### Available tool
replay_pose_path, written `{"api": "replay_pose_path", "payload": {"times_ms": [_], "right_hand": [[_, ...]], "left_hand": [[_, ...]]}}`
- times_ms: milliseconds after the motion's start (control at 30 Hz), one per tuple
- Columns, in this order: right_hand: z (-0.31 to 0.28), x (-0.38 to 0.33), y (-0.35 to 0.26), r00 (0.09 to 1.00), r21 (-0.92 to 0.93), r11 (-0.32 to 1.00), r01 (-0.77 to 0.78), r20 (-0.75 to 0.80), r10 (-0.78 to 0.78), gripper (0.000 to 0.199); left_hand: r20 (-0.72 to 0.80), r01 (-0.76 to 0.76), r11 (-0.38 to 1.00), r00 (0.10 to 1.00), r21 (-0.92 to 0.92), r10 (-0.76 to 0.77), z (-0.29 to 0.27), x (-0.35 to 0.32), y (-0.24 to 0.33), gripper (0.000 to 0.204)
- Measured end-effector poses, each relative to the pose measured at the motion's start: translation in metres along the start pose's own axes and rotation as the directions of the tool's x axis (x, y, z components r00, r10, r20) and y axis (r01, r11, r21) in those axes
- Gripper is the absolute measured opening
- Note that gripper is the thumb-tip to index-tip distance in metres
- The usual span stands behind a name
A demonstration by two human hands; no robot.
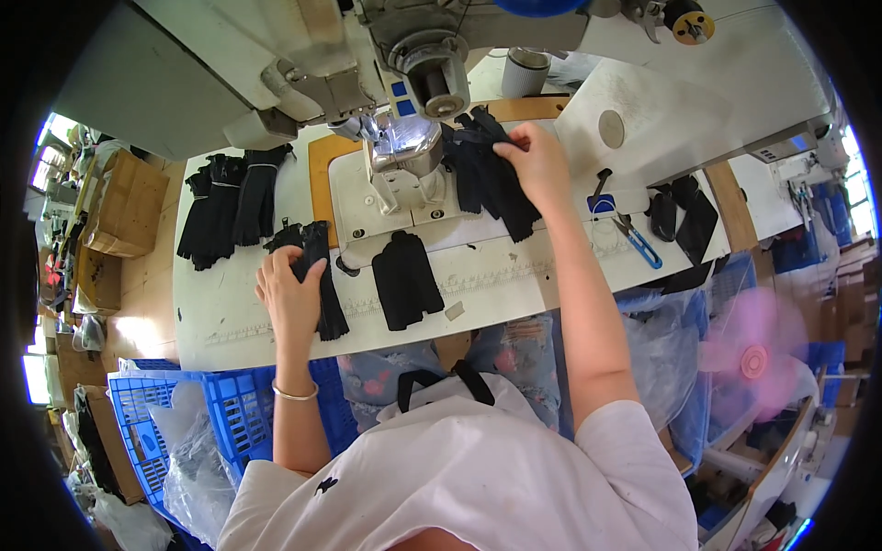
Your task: Operator is using a heavy-duty industrial sewing machine to stitch black zipper components in a shoe factory.
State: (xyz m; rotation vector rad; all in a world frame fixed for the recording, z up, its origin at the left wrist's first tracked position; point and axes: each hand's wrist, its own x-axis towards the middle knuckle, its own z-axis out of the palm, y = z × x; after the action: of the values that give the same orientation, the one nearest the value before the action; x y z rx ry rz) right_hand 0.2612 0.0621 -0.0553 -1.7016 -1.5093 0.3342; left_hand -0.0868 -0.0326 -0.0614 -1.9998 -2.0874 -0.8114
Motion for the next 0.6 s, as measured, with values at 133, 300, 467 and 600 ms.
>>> {"api": "replay_pose_path", "payload": {"times_ms": [133,300,467,600], "right_hand": [[-0.019,-0.012,-0.032,0.963,0.494,0.829,-0.262,0.079,0.257,0.019],[-0.026,-0.014,-0.014,0.941,0.362,0.879,-0.311,0.247,0.232,0.033],[-0.07,-0.051,-0.066,0.942,0.647,0.687,-0.33,0.178,0.285,0.028],[-0.091,-0.088,-0.071,0.98,0.746,0.665,-0.033,-0.107,0.17,0.019]], "left_hand": [[0.056,-0.044,0.851,0.995,-0.524,0.085,-0.003,-0.006,0.059,0.031],[-0.044,-0.597,0.495,0.665,-0.631,0.746,0.031,0.019,0.159,0.026],[-0.028,-0.699,0.559,0.635,-0.446,0.772,0.113,0.039,0.182,0.041],[0.047,-0.743,0.566,0.591,-0.358,0.805,0.091,0.041,0.181,0.046]]}}
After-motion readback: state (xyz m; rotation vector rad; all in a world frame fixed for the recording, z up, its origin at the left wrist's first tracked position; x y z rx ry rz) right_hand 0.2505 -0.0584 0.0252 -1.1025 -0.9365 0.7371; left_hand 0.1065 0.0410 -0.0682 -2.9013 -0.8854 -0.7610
